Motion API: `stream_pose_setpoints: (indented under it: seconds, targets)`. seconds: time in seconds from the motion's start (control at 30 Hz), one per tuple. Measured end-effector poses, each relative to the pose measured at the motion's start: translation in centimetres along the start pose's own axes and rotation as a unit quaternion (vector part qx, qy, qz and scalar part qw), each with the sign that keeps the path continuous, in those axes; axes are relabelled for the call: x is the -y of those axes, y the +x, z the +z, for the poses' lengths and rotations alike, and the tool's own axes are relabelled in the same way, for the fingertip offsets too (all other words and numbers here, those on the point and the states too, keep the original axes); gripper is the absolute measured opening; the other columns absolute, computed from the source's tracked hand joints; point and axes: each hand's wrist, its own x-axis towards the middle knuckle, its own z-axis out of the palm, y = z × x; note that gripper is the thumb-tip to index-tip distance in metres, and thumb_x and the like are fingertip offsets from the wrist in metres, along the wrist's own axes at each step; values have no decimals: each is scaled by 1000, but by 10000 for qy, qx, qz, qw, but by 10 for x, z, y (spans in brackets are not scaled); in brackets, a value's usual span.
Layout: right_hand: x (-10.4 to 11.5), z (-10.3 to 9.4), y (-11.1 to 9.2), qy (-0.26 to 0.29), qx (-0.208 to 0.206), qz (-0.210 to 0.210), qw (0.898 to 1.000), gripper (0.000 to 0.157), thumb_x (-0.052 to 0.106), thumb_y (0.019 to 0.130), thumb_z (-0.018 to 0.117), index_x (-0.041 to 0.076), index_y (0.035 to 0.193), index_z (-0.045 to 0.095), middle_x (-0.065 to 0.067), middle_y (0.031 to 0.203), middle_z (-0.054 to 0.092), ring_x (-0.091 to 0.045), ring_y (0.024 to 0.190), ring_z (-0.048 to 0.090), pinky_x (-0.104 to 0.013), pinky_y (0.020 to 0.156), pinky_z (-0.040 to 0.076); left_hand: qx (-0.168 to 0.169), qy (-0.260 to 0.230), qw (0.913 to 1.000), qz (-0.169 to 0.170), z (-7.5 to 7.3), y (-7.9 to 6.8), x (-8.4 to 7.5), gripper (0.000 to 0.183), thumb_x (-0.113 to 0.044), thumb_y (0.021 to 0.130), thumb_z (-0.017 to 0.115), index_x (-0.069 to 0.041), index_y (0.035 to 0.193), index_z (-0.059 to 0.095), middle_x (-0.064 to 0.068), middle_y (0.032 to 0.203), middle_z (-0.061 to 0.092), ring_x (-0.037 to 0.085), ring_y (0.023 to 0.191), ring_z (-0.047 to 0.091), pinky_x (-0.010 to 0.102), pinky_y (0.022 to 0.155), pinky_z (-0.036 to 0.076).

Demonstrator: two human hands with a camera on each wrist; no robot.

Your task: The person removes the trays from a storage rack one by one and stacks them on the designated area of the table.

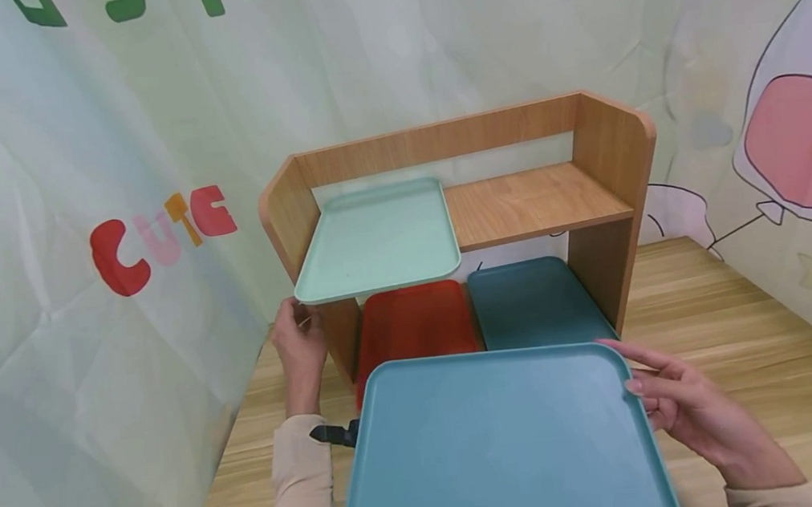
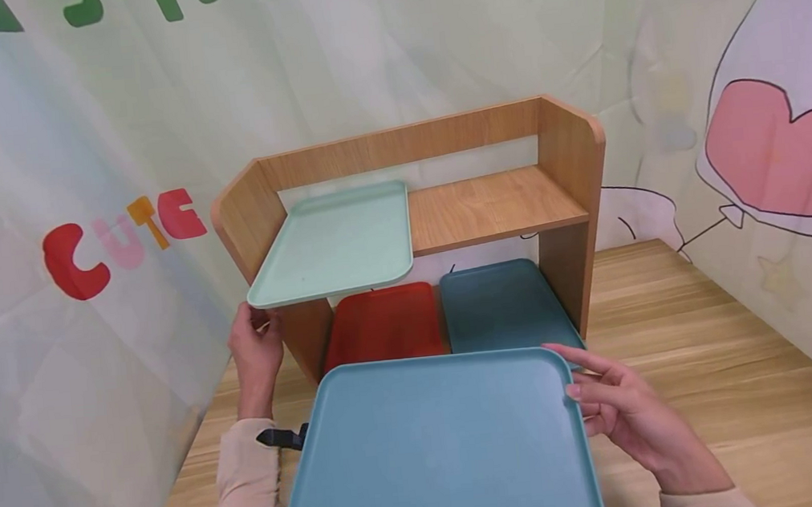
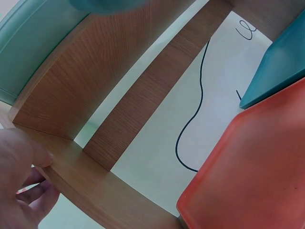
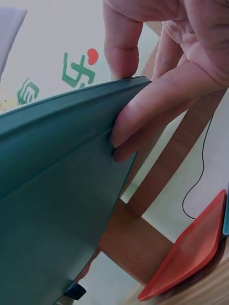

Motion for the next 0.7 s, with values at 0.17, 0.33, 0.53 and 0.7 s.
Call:
stream_pose_setpoints:
  seconds: [0.17,0.33,0.53,0.7]
  targets:
    - [-5,-6,0,74,-19,84,9999,55,-7,99,25,19,144,43,-2,97,69,-9,76,65,-25,74,57,8,19,10000,-29,0,1,1,18,5,89,55,5,107,55,25,102,64,38,98,65,47,88,54]
    - [-9,-12,-3,146,-28,295,9995,55,-5,100,25,23,143,44,-3,102,70,-14,84,68,-31,80,57,-57,-37,10000,23,1,1,2,17,7,88,56,6,104,56,26,97,64,38,96,66,47,87,55]
    - [-11,-17,-6,171,-12,456,9988,55,-4,100,27,26,142,45,3,92,67,-7,74,61,-25,76,57,-23,-42,10000,-3,1,0,2,17,7,89,55,6,105,55,25,98,64,38,97,66,47,87,55]
    - [-15,-20,-6,46,-103,562,9984,54,-2,101,28,28,141,47,8,81,60,-6,66,45,-18,68,52,-8,-50,10000,-27,0,1,1,17,6,89,55,5,106,55,25,99,64,37,98,65,46,87,55]
